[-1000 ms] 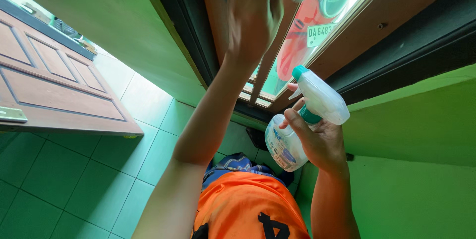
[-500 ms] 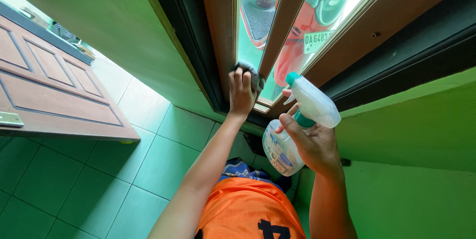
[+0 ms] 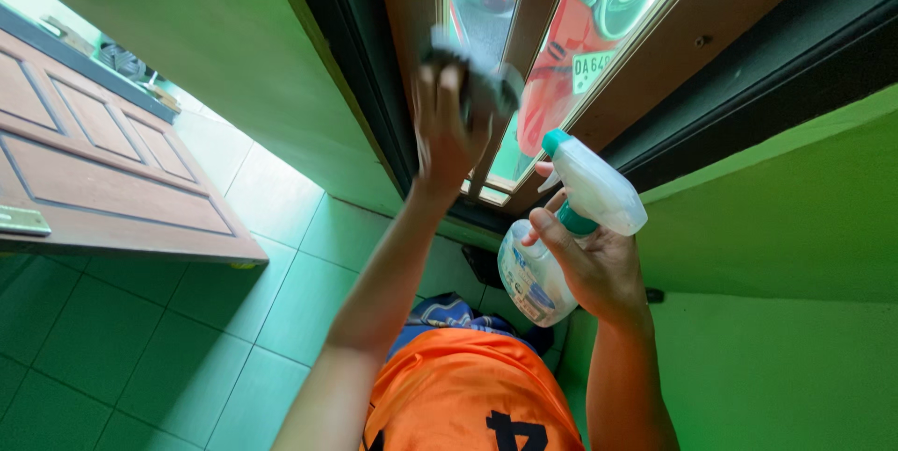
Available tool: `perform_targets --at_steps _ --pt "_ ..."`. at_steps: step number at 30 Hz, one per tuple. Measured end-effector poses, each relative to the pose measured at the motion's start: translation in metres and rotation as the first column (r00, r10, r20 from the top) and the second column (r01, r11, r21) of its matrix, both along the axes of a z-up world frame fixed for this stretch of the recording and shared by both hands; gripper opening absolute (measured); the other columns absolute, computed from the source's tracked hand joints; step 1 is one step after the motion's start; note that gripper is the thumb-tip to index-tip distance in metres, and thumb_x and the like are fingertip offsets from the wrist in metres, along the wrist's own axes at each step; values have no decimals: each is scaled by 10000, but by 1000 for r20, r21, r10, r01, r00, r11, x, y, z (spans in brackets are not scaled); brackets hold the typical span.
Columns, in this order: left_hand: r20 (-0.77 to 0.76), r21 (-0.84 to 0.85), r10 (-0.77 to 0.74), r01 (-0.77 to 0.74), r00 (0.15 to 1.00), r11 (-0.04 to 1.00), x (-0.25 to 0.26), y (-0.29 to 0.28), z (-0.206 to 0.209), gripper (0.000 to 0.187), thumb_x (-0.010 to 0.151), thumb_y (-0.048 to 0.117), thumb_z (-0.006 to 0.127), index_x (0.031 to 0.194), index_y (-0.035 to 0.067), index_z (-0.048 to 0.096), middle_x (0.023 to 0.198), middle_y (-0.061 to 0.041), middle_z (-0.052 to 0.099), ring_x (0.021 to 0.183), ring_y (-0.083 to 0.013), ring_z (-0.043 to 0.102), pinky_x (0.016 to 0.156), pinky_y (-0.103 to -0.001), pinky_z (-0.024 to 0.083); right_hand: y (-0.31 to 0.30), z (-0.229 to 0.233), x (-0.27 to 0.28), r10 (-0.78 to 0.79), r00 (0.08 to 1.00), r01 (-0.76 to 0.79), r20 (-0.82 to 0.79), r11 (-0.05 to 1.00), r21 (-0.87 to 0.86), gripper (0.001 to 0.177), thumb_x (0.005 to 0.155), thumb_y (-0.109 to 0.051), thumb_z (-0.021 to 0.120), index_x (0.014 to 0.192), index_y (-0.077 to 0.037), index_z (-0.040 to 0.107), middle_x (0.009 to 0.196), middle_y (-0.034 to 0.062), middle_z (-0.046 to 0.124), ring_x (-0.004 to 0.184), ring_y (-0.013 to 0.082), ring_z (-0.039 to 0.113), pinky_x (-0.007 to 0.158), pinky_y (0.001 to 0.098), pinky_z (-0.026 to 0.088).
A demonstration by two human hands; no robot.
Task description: The person wipes the glass panels of a wooden-framed door or window using a cloth while holding a spray bottle in the other hand.
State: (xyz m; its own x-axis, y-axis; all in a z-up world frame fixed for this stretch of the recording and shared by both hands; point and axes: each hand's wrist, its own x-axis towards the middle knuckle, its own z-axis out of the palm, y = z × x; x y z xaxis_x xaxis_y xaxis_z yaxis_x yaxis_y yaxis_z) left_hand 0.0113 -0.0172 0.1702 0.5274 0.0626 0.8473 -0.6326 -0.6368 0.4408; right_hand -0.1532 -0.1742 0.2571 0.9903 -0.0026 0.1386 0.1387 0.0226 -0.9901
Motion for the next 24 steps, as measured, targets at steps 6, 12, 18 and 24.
perform_targets --at_steps 6,12,18,24 --pt "168 -70 -112 125 979 990 30 -5 116 386 991 9 756 1318 94 571 1218 -124 544 1050 -336 594 908 -415 529 6 6 0 -19 999 19 -31 1000 5 522 939 -140 719 1411 8 553 864 12 653 784 112 694 775 328 598" --pt "115 -68 -91 99 989 993 38 -17 87 436 927 -64 714 1318 71 578 1252 -147 535 1103 -366 578 972 -433 501 1 1 11 -25 1000 25 -9 999 28 502 951 -111 702 1412 13 548 989 27 674 798 108 685 778 327 595" --pt "-150 96 -66 81 986 992 16 -9 -44 643 765 -14 748 1357 52 508 1353 -248 478 1244 -505 494 1081 -589 440 -1 -6 20 -5 1000 5 -2 999 31 486 976 -64 683 1435 19 548 1006 49 656 816 95 664 767 319 609" --pt "-378 242 31 67 925 968 8 -2 -177 491 817 5 724 1266 106 554 1302 -194 520 1178 -488 522 978 -540 485 -6 -12 19 -26 1000 26 8 1000 10 480 974 -67 678 1425 17 535 968 34 653 813 104 686 762 316 626"
